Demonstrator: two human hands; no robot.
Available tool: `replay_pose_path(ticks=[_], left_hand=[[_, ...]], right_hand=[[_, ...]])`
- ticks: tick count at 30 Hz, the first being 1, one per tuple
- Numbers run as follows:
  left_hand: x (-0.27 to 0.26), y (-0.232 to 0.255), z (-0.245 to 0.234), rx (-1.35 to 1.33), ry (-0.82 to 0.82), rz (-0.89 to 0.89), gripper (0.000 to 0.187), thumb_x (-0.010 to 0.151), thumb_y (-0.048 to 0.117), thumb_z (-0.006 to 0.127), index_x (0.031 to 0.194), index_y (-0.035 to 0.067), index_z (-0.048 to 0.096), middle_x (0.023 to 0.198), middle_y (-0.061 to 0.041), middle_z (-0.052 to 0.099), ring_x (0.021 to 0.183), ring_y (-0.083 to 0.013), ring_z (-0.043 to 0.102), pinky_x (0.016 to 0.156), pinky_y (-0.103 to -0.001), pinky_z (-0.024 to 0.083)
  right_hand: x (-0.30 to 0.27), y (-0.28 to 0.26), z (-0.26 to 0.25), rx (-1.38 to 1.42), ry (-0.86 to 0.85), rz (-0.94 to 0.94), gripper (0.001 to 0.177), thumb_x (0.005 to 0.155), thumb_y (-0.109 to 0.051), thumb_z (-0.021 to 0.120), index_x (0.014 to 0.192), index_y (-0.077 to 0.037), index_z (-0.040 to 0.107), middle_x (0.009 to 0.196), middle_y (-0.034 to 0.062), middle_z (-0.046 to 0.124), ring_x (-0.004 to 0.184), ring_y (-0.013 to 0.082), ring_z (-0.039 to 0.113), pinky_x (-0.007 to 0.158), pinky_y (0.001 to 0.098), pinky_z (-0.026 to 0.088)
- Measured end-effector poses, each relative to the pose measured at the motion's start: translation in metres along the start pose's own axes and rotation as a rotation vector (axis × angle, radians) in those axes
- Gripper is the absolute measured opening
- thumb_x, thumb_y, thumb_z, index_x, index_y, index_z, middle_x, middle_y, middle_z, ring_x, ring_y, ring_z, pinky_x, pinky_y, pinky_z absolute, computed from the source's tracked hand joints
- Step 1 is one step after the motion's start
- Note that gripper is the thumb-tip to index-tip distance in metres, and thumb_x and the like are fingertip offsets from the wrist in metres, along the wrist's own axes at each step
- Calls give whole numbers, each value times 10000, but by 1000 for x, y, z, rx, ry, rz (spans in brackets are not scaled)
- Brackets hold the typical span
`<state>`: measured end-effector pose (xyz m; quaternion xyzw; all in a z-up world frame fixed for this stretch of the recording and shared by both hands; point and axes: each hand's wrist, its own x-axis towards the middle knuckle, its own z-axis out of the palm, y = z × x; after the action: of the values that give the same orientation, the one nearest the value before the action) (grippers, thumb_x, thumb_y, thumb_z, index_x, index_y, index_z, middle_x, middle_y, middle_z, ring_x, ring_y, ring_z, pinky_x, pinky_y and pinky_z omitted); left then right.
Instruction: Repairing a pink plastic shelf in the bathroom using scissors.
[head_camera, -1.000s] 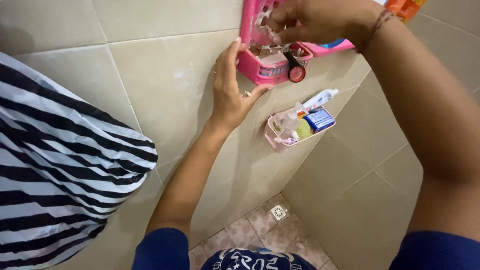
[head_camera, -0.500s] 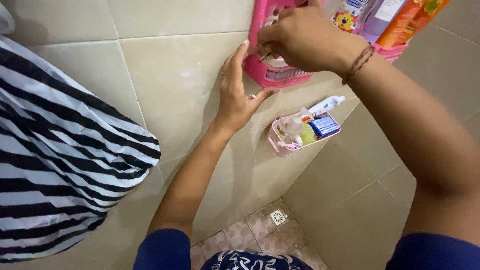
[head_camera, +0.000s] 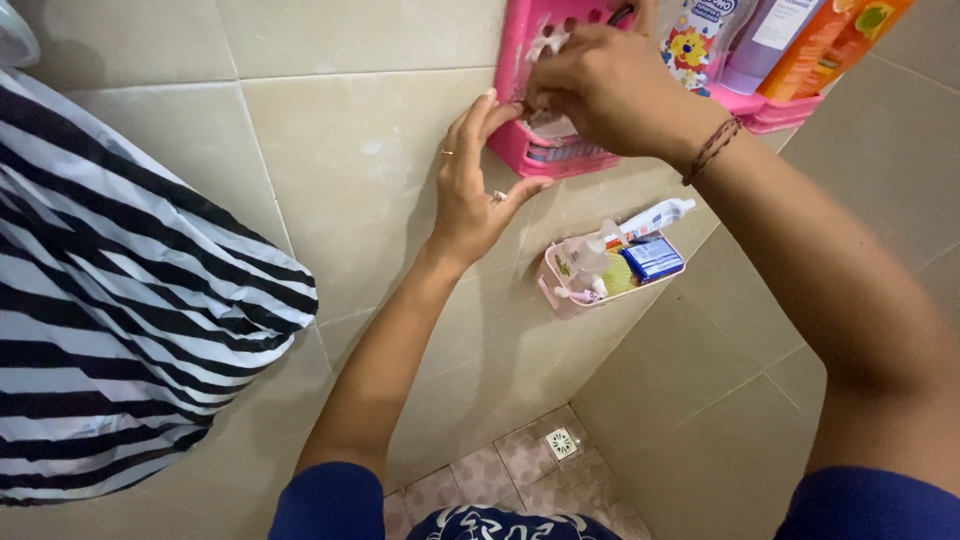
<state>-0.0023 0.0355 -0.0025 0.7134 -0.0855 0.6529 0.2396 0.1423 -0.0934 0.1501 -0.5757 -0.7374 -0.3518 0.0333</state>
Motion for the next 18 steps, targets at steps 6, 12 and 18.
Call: replay_pose_path(ticks=[6, 12, 18], left_hand=[[-2, -1, 1, -35, 0, -34, 1127, 802, 300, 966, 1609, 77, 213, 1453, -156, 583, 1387, -295, 573, 1230, -428, 453], [-2, -1, 0, -48, -8, -61, 1115, 806, 270, 972, 1614, 89, 225, 1472, -154, 572, 1402, -290, 583, 1233, -416, 470], [9, 5, -7, 18, -75, -24, 1086, 779, 266, 973, 1581, 71, 268, 1456, -157, 567, 1370, -297, 598, 1197, -434, 455]], right_hand=[[2, -7, 5, 1, 100, 19, 46, 1003, -182, 763, 1047, -191, 751, 883, -9, 690, 994, 224, 641, 1043, 543, 306], [3, -8, -3, 21, 45, -11, 45, 989, -181, 749, 1035, -181, 749, 877, 8, 691, 988, 221, 644, 1022, 523, 339], [9, -23, -35, 0, 37, -74, 52, 905, -151, 765, 956, -156, 758, 833, 34, 700, 879, 242, 671, 855, 528, 386]])
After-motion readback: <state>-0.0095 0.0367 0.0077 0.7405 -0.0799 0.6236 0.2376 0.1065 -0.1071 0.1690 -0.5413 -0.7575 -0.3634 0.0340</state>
